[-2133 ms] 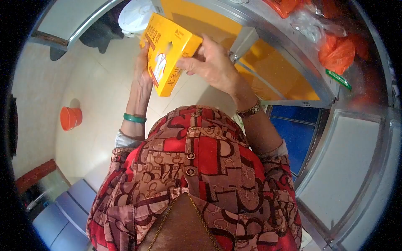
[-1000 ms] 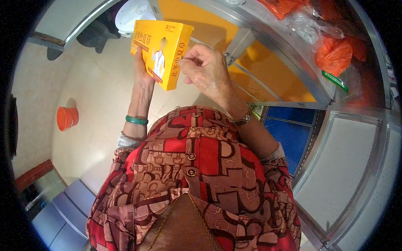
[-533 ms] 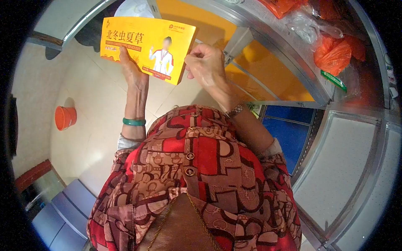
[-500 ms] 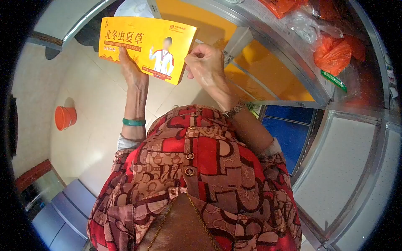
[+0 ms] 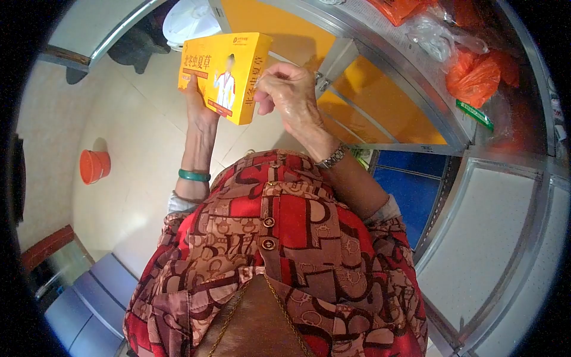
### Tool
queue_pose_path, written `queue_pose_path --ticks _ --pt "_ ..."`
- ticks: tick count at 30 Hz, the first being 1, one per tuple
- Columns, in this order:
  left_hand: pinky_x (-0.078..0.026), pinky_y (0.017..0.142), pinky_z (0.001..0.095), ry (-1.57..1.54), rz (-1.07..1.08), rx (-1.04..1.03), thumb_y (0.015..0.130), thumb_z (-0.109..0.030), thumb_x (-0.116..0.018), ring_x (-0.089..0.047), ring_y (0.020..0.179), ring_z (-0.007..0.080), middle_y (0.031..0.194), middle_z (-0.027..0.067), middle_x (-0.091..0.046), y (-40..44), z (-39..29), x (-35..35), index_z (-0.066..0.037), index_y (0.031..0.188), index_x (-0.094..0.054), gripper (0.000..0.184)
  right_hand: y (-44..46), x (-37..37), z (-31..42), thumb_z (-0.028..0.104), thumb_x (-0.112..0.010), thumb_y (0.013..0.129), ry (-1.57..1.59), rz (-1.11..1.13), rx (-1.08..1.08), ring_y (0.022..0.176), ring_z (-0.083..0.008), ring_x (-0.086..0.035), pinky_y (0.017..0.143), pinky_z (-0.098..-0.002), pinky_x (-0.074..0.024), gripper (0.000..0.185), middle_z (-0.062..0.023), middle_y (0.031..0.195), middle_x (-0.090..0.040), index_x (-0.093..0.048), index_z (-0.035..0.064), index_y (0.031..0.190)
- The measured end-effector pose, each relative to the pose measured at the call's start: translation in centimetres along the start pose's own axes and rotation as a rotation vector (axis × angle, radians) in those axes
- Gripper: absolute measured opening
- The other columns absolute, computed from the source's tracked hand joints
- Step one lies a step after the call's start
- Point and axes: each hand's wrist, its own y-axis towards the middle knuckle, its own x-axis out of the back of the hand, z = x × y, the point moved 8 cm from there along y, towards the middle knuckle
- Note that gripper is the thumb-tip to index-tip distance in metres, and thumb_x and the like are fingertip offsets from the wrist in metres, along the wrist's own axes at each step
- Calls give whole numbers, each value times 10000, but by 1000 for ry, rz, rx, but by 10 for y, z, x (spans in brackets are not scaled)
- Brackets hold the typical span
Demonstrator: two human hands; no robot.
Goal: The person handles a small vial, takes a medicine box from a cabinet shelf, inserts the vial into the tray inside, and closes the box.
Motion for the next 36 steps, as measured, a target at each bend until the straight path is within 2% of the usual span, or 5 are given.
queue_pose_path --ticks 9,18,28,32,36 --pt "-428 940 416 55 -37 -141 953 -351 -377 -508 1123 242 1246 100 -505 -11 -16 -4 -74 1254 -386 409 -1 -4 4 90 -584 858 -215 98 90 467 -90 -528 429 -216 -446 121 -78 659 -598 -568 -30 858" --pt "-444 924 425 103 -85 -205 945 -364 -402 -537 1090 240 1227 93 -517 -21 -28 -4 -77 1238 -395 410 1 -3 -2 95 -544 850 -270 111 106 483 -91 -548 426 -222 -473 127 -68 652 -581 -545 -20 797" --pt "-425 936 481 -13 -19 69 966 -390 -287 -518 1115 304 1270 138 -494 -9 8 6 -80 1292 -385 460 -6 -25 9 81 -528 825 -39 101 113 413 -85 -471 370 -220 -386 145 -47 593 -528 -505 -2 709" --pt "-472 869 484 -330 198 412 971 -400 -243 -567 1034 323 1201 182 -531 -12 40 5 -61 1283 -379 481 -9 -35 6 84 -544 822 227 193 54 398 -103 -453 375 -235 -394 150 -49 579 -516 -510 1 702" --pt "-518 785 474 -403 796 577 970 -410 -199 -596 965 338 1128 193 -564 -49 44 -42 -43 1268 -362 499 -17 -48 9 109 -558 831 408 285 -16 402 -107 -446 390 -242 -410 159 -52 584 -516 -517 2 720"
